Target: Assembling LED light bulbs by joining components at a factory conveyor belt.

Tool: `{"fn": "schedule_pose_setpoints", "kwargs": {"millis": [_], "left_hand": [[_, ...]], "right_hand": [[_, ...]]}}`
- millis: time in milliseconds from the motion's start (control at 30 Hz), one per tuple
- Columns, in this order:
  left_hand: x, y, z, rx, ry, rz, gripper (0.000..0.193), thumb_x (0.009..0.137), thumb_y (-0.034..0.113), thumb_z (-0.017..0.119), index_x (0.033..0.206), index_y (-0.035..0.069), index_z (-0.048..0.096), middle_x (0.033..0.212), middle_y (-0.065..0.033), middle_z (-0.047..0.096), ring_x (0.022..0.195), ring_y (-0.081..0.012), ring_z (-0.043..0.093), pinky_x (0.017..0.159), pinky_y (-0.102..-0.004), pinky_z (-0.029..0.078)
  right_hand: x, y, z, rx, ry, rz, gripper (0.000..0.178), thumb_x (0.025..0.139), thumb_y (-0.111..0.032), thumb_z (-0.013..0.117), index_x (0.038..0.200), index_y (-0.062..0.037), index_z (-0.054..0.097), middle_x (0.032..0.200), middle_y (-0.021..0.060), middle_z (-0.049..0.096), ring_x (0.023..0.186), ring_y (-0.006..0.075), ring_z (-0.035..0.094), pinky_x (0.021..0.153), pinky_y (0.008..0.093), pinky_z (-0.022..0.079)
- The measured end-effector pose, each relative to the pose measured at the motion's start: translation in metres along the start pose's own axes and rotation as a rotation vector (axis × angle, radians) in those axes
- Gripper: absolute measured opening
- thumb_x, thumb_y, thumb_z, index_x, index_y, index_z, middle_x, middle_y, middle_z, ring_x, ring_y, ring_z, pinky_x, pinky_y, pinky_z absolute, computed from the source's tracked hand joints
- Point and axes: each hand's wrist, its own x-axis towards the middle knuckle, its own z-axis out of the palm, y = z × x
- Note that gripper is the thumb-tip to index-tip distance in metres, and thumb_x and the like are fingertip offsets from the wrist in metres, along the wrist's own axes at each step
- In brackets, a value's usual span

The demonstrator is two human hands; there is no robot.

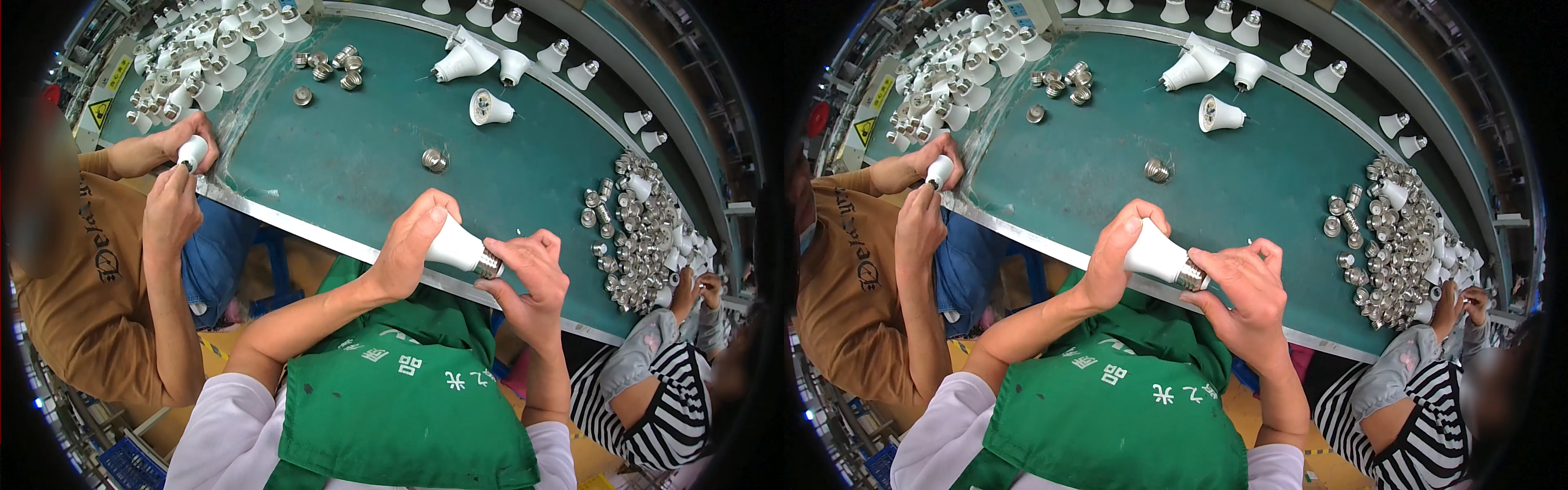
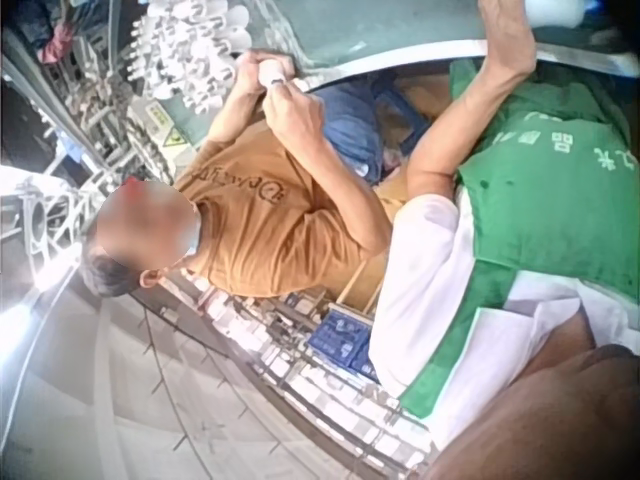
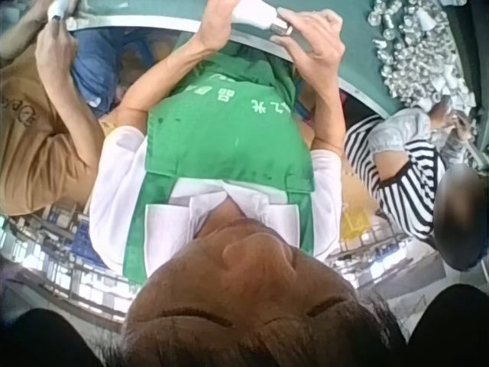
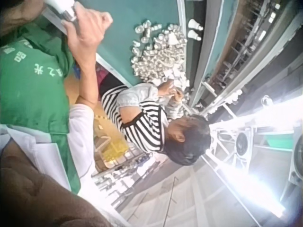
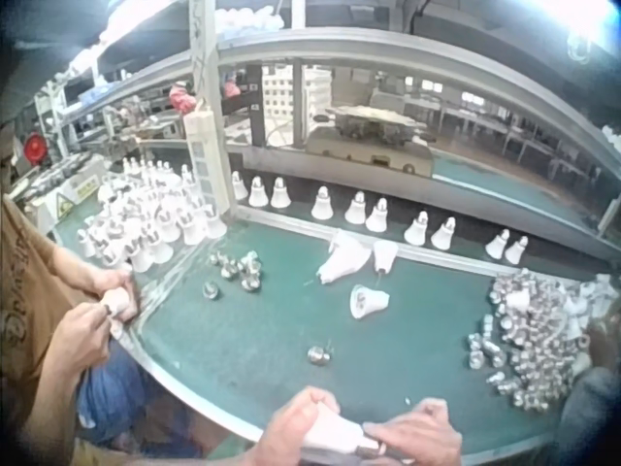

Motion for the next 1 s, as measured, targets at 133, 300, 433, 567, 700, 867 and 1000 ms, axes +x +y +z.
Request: {"fn": "schedule_pose_setpoints", "kwargs": {"millis": [133,300,433,567,700,867,1000], "left_hand": [[0.001,-0.002,0.013,-0.11,0.02,-0.029,0.034,0.087,0.037,0.033,0.087,0.004,0.044,0.081,-0.0056,0.045,0.074,-0.011,0.041,0.069,-0.0254,0.034],[-0.011,-0.001,0.031,-0.385,0.086,0.051,0.027,0.084,0.032,0.035,0.081,0.006,0.038,0.077,-0.0084,0.041,0.07,-0.0144,0.038,0.068,-0.0271,0.032],[-0.019,0.001,0.047,-0.409,0.113,0.228,0.029,0.083,0.035,0.033,0.081,0.007,0.038,0.075,-0.0096,0.041,0.067,-0.0151,0.038,0.066,-0.0289,0.033],[0.017,-0.022,0.043,-0.386,0.082,0.196,0.035,0.087,0.04,0.033,0.093,0.006,0.04,0.086,-0.0111,0.044,0.077,-0.0174,0.043,0.074,-0.0298,0.036],[0.038,-0.014,0.038,-0.233,0.11,0.138,0.066,0.088,0.048,0.038,0.133,0.005,0.018,0.127,-0.0142,0.03,0.11,-0.0227,0.039,0.091,-0.0358,0.032],[0.012,-0.023,0.013,0.173,0.014,0.33,0.048,0.08,0.018,0.058,0.12,-0.002,0.039,0.118,-0.019,0.04,0.095,-0.0237,0.048,0.08,-0.034,0.042],[0.015,-0.02,0.01,0.341,-0.041,0.377,0.044,0.081,0.018,0.059,0.116,-0.002,0.043,0.112,-0.0194,0.046,0.095,-0.025,0.049,0.077,-0.0326,0.043]], "right_hand": [[-0.001,0.001,0.0,-0.07,-0.002,-0.039,0.044,0.056,-0.01,0.075,0.097,-0.003,0.061,0.074,0.0046,0.062,0.069,0.018,0.057,0.073,0.0364,0.034],[-0.007,-0.011,-0.001,-0.094,0.039,-0.07,0.043,0.058,-0.007,0.073,0.098,0.0,0.059,0.07,0.0048,0.058,0.065,0.0185,0.057,0.07,0.0358,0.036],[-0.012,-0.018,-0.007,-0.04,0.088,-0.088,0.043,0.06,-0.009,0.072,0.1,0.0,0.06,0.074,0.0059,0.062,0.064,0.0175,0.058,0.073,0.0352,0.039],[0.021,0.029,-0.023,0.082,-0.11,0.033,0.037,0.065,-0.011,0.071,0.101,-0.0048,0.062,0.079,0.0063,0.063,0.07,0.018,0.059,0.074,0.0342,0.039],[0.064,0.088,-0.068,0.225,-0.023,0.248,0.032,0.068,-0.009,0.069,0.099,-0.0013,0.063,0.091,0.0107,0.064,0.079,0.0194,0.059,0.076,0.03,0.046],[0.138,0.212,-0.132,-0.7,0.367,0.306,0.028,0.073,-0.01,0.062,0.1,-0.0038,0.058,0.081,0.0185,0.062,0.072,0.0337,0.06,0.066,0.0392,0.046],[0.168,0.298,-0.136,-0.867,0.252,0.494,0.032,0.074,-0.013,0.062,0.103,-0.0054,0.052,0.077,0.0185,0.062,0.077,0.0365,0.06,0.069,0.0449,0.043]]}}
